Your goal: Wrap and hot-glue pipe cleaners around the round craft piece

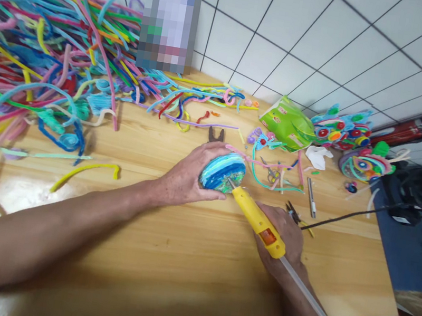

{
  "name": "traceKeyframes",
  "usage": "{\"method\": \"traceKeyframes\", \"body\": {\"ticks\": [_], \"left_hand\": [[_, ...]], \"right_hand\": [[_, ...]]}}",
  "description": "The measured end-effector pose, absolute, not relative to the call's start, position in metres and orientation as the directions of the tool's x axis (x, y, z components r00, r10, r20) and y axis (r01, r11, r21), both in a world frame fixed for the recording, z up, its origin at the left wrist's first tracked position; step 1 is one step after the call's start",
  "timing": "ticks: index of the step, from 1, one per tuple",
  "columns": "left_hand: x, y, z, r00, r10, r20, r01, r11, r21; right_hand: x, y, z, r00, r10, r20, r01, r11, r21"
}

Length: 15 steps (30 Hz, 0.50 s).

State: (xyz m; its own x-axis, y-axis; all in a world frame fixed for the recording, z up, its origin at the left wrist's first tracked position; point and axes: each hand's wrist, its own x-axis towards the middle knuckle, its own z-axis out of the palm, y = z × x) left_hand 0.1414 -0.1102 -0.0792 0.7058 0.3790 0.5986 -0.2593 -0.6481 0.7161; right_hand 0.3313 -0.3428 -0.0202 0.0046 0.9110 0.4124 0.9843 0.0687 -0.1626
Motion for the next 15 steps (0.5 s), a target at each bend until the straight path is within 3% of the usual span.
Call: {"method": "traceKeyframes", "body": {"ticks": [9, 15], "left_hand": [[0.1404, -0.1104, -0.0784, 0.707, 0.379, 0.597, -0.261, -0.645, 0.718], [0.1404, -0.1108, -0.0773, 0.699, 0.371, 0.611, -0.270, -0.653, 0.707]], "right_hand": [[0.3357, -0.3424, -0.0146, -0.048, 0.933, 0.355, 0.981, 0.111, -0.159], [0.3336, -0.3437, -0.0154, 0.017, 0.935, 0.355, 0.979, 0.056, -0.194]]}}
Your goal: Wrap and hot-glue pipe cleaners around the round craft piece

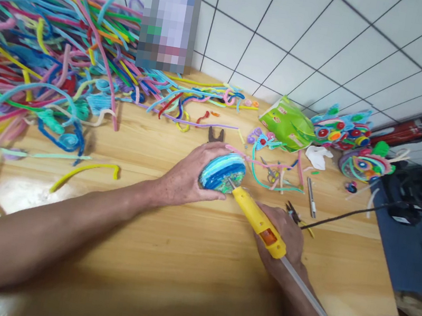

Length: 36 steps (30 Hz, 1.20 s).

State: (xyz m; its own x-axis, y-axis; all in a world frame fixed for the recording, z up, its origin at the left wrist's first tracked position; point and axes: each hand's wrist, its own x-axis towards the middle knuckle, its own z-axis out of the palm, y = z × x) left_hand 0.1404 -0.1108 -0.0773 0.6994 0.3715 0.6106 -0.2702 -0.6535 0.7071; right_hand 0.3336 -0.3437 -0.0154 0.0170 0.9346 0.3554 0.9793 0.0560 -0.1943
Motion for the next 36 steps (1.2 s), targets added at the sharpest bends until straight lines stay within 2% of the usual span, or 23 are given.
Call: {"method": "traceKeyframes", "body": {"ticks": [10, 16, 21, 26, 36], "left_hand": [[0.140, -0.110, -0.076, 0.719, 0.366, 0.591, -0.251, -0.656, 0.711], [0.140, -0.110, -0.076, 0.721, 0.371, 0.585, -0.250, -0.648, 0.720], [0.140, -0.110, -0.076, 0.722, 0.376, 0.580, -0.248, -0.643, 0.725], [0.140, -0.110, -0.077, 0.720, 0.367, 0.589, -0.260, -0.645, 0.719], [0.141, -0.110, -0.078, 0.700, 0.369, 0.611, -0.279, -0.647, 0.710]], "right_hand": [[0.333, -0.349, -0.026, 0.084, 0.943, 0.322, 0.957, 0.014, -0.291], [0.330, -0.344, -0.021, 0.049, 0.935, 0.352, 0.964, 0.049, -0.262], [0.330, -0.344, -0.020, 0.059, 0.939, 0.340, 0.976, 0.018, -0.217], [0.328, -0.345, -0.027, 0.039, 0.932, 0.360, 0.973, 0.047, -0.228], [0.333, -0.350, -0.026, 0.074, 0.949, 0.308, 0.969, 0.004, -0.246]]}}
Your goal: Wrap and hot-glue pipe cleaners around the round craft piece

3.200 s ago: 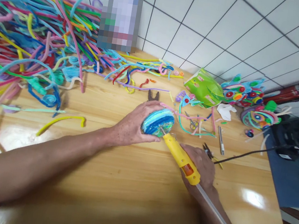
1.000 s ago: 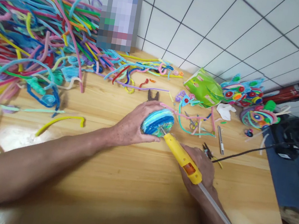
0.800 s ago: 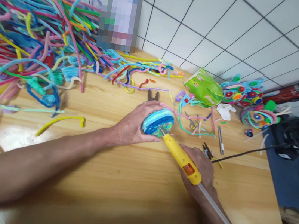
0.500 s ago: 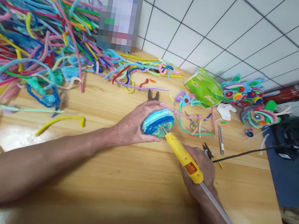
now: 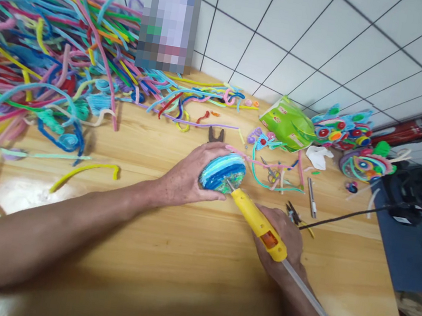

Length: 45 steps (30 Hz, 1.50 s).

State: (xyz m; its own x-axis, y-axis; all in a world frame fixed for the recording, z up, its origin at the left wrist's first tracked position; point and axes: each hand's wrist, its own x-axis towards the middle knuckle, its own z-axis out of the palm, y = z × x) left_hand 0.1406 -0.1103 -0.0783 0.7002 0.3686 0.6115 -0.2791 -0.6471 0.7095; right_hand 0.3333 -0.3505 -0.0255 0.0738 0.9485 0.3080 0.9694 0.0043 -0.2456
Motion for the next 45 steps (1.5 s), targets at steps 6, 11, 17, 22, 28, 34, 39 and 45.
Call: {"method": "traceKeyframes", "body": {"ticks": [6, 11, 17, 22, 28, 34, 39, 45], "left_hand": [[0.140, -0.110, -0.078, 0.724, 0.379, 0.576, -0.243, -0.641, 0.728], [0.140, -0.110, -0.075, 0.744, 0.392, 0.541, -0.215, -0.627, 0.749], [0.140, -0.110, -0.076, 0.738, 0.387, 0.553, -0.214, -0.644, 0.735], [0.139, -0.111, -0.073, 0.727, 0.374, 0.576, -0.229, -0.659, 0.717], [0.137, -0.111, -0.076, 0.728, 0.387, 0.566, -0.207, -0.662, 0.720], [0.138, -0.110, -0.078, 0.709, 0.403, 0.579, -0.202, -0.670, 0.714], [0.138, -0.109, -0.077, 0.720, 0.402, 0.566, -0.193, -0.667, 0.719], [0.137, -0.109, -0.076, 0.729, 0.406, 0.551, -0.160, -0.682, 0.714]], "right_hand": [[0.329, -0.347, -0.033, 0.117, 0.924, 0.365, 0.967, -0.022, -0.252], [0.332, -0.347, -0.027, 0.152, 0.929, 0.338, 0.966, -0.067, -0.251], [0.331, -0.347, -0.028, 0.117, 0.925, 0.361, 0.960, -0.012, -0.279], [0.329, -0.345, -0.024, 0.156, 0.903, 0.401, 0.953, -0.030, -0.302], [0.343, -0.346, -0.015, 0.471, 0.796, 0.380, 0.754, -0.139, -0.642], [0.418, -0.376, 0.009, 0.803, 0.536, 0.262, 0.499, -0.361, -0.788], [0.487, -0.407, -0.017, 0.937, 0.314, 0.156, 0.302, -0.498, -0.813], [0.524, -0.407, -0.061, 0.958, 0.278, 0.070, 0.230, -0.601, -0.766]]}}
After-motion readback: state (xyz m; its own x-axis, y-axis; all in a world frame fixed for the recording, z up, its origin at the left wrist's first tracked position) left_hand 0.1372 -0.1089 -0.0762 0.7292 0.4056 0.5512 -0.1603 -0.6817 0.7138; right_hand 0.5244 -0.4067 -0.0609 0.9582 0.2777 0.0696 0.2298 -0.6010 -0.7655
